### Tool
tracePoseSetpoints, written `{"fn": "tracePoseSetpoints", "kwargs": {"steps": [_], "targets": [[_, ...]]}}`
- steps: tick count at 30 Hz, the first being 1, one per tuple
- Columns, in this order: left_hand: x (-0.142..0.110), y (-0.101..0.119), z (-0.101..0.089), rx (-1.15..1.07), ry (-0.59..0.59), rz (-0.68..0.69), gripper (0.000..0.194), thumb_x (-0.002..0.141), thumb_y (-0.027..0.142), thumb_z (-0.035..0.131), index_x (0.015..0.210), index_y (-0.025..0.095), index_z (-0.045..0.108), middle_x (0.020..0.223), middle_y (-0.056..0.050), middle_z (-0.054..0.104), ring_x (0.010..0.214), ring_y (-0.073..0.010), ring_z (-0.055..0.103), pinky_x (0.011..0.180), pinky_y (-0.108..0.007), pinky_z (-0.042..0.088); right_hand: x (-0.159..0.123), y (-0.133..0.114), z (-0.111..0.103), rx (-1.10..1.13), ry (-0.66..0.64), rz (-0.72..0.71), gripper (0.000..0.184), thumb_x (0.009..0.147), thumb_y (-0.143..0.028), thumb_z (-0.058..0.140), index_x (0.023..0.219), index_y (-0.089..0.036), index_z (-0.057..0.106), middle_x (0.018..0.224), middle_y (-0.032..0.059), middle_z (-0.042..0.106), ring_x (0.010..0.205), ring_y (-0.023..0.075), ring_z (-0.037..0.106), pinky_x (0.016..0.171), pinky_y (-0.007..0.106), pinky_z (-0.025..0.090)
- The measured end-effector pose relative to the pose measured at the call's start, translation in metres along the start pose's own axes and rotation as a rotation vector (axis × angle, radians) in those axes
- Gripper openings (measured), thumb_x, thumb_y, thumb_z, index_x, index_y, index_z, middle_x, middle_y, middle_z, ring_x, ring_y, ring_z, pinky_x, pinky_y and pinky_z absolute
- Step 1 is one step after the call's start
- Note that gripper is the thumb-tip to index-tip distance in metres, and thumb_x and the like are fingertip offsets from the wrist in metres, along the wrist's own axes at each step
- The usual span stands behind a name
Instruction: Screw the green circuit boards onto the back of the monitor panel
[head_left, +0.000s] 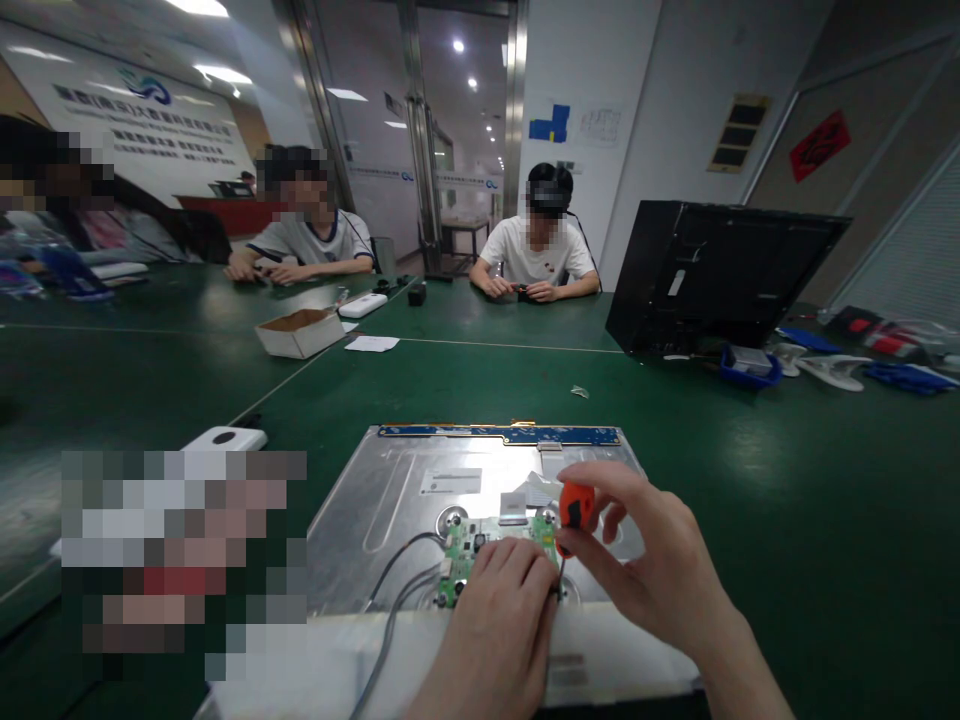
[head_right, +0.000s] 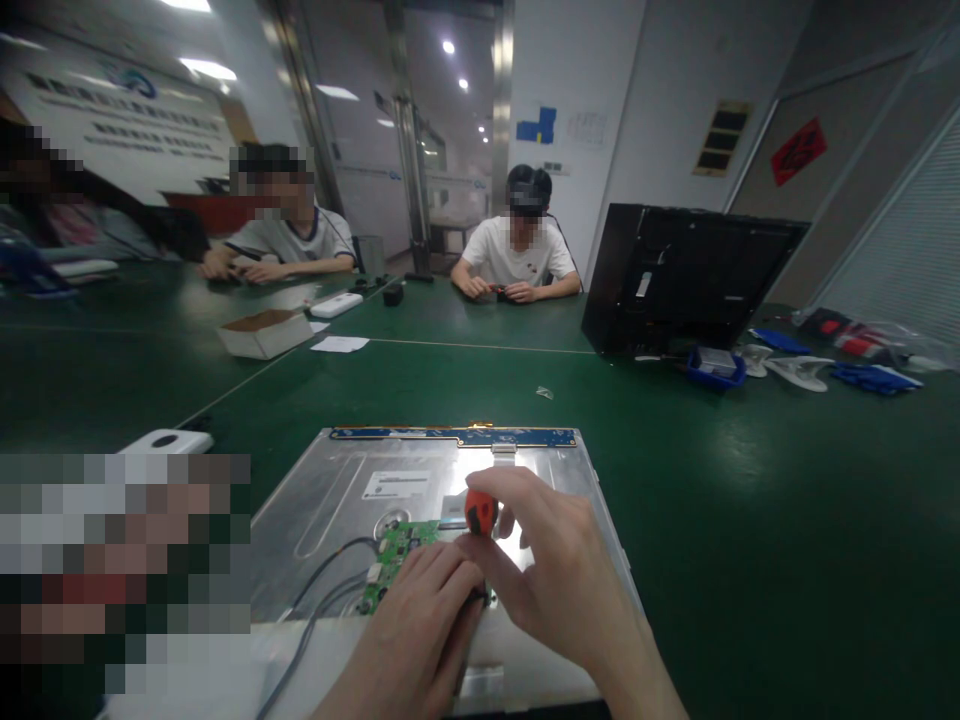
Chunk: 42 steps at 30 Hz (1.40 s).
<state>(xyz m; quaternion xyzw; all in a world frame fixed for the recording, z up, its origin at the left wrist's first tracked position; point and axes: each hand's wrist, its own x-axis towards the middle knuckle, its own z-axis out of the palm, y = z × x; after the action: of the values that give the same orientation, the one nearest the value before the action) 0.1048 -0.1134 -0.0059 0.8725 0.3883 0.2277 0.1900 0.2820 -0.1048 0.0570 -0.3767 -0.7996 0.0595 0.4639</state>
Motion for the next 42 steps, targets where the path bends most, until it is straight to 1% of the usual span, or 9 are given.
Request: {"fn": "tracePoseSetpoints", "kwargs": {"steps": [3, 5, 11, 17, 21, 26, 33, 37, 42], "targets": [[0.0008, 0.0003, 0.0000, -0.006, -0.006, -0.004, 0.021, 0.090, 0.004, 0.043, 0.099, 0.019, 0.055, 0.106, -0.008, 0.062, 0.099, -0.0289, 0.055, 0.090, -0.050, 0.046, -0.0020, -0.0011, 0.0006, -0.006, -0.005, 0.038, 0.039, 0.090, -0.014, 0.059, 0.127, -0.024, 0.048, 0.092, 0.0011, 0.069, 0.064, 0.0128, 0.061, 0.053, 0.023, 0.052], [0.0010, 0.0005, 0.0002, -0.011, -0.009, -0.009, 0.021, 0.090, 0.003, 0.044, 0.099, 0.019, 0.055, 0.106, -0.008, 0.062, 0.099, -0.0289, 0.054, 0.090, -0.050, 0.045, -0.0027, -0.0023, 0.0006, 0.002, -0.004, 0.047, 0.042, 0.089, -0.012, 0.058, 0.128, -0.024, 0.047, 0.094, 0.0017, 0.069, 0.064, 0.0126, 0.060, 0.054, 0.024, 0.052], [0.0004, -0.0002, 0.0016, -0.014, -0.010, -0.004, 0.021, 0.090, 0.003, 0.044, 0.099, 0.019, 0.055, 0.106, -0.008, 0.061, 0.098, -0.0287, 0.054, 0.089, -0.049, 0.045, -0.0014, -0.0023, 0.0000, 0.075, -0.014, 0.031, 0.049, 0.087, -0.007, 0.056, 0.131, -0.024, 0.047, 0.113, 0.0072, 0.066, 0.072, 0.0136, 0.061, 0.054, 0.024, 0.052], [0.0002, 0.0008, -0.0002, -0.016, -0.001, -0.008, 0.021, 0.090, 0.003, 0.044, 0.099, 0.019, 0.054, 0.106, -0.008, 0.061, 0.099, -0.0282, 0.054, 0.091, -0.049, 0.045, -0.0001, -0.0033, -0.0025, 0.080, -0.034, 0.028, 0.047, 0.089, -0.006, 0.054, 0.132, -0.026, 0.052, 0.124, 0.0080, 0.059, 0.081, 0.0145, 0.061, 0.062, 0.026, 0.054], [0.0004, 0.0015, -0.0002, 0.005, 0.003, -0.004, 0.021, 0.090, 0.004, 0.044, 0.099, 0.020, 0.055, 0.106, -0.008, 0.062, 0.099, -0.0287, 0.055, 0.090, -0.049, 0.046, -0.0001, -0.0026, -0.0017, 0.067, -0.033, 0.035, 0.045, 0.090, -0.008, 0.055, 0.131, -0.026, 0.052, 0.120, 0.0075, 0.059, 0.077, 0.0140, 0.060, 0.061, 0.027, 0.055], [0.0000, 0.0006, 0.0012, 0.016, 0.020, 0.010, 0.021, 0.090, 0.005, 0.044, 0.099, 0.020, 0.056, 0.105, -0.008, 0.062, 0.097, -0.0289, 0.056, 0.087, -0.048, 0.047, -0.0016, 0.0011, 0.0011, 0.068, 0.004, 0.019, 0.040, 0.089, -0.014, 0.064, 0.124, -0.026, 0.051, 0.108, 0.0046, 0.065, 0.070, 0.0125, 0.059, 0.053, 0.023, 0.051], [0.0002, 0.0007, 0.0008, 0.023, 0.006, 0.014, 0.021, 0.089, 0.003, 0.044, 0.098, 0.019, 0.055, 0.104, -0.008, 0.063, 0.096, -0.0285, 0.056, 0.087, -0.048, 0.048, -0.0057, -0.0018, 0.0008, 0.029, 0.015, 0.056, 0.048, 0.086, -0.011, 0.060, 0.130, -0.025, 0.046, 0.104, 0.0047, 0.070, 0.067, 0.0136, 0.062, 0.056, 0.026, 0.053], [0.0014, -0.0009, 0.0020, 0.023, 0.014, 0.006, 0.021, 0.088, 0.003, 0.045, 0.096, 0.020, 0.054, 0.104, -0.008, 0.063, 0.096, -0.0283, 0.057, 0.087, -0.047, 0.048, -0.0052, -0.0015, -0.0001, 0.072, -0.002, 0.050, 0.052, 0.084, -0.009, 0.059, 0.132, -0.025, 0.045, 0.117, 0.0087, 0.068, 0.073, 0.0147, 0.064, 0.056, 0.026, 0.053], [0.0011, -0.0016, 0.0035, 0.022, 0.022, 0.022, 0.020, 0.089, 0.003, 0.045, 0.097, 0.020, 0.054, 0.103, -0.007, 0.062, 0.096, -0.0285, 0.056, 0.086, -0.048, 0.048, -0.0038, -0.0012, -0.0016, 0.141, -0.011, 0.023, 0.052, 0.082, -0.004, 0.057, 0.129, -0.025, 0.048, 0.131, 0.0111, 0.061, 0.092, 0.0192, 0.065, 0.057, 0.025, 0.054]]}}
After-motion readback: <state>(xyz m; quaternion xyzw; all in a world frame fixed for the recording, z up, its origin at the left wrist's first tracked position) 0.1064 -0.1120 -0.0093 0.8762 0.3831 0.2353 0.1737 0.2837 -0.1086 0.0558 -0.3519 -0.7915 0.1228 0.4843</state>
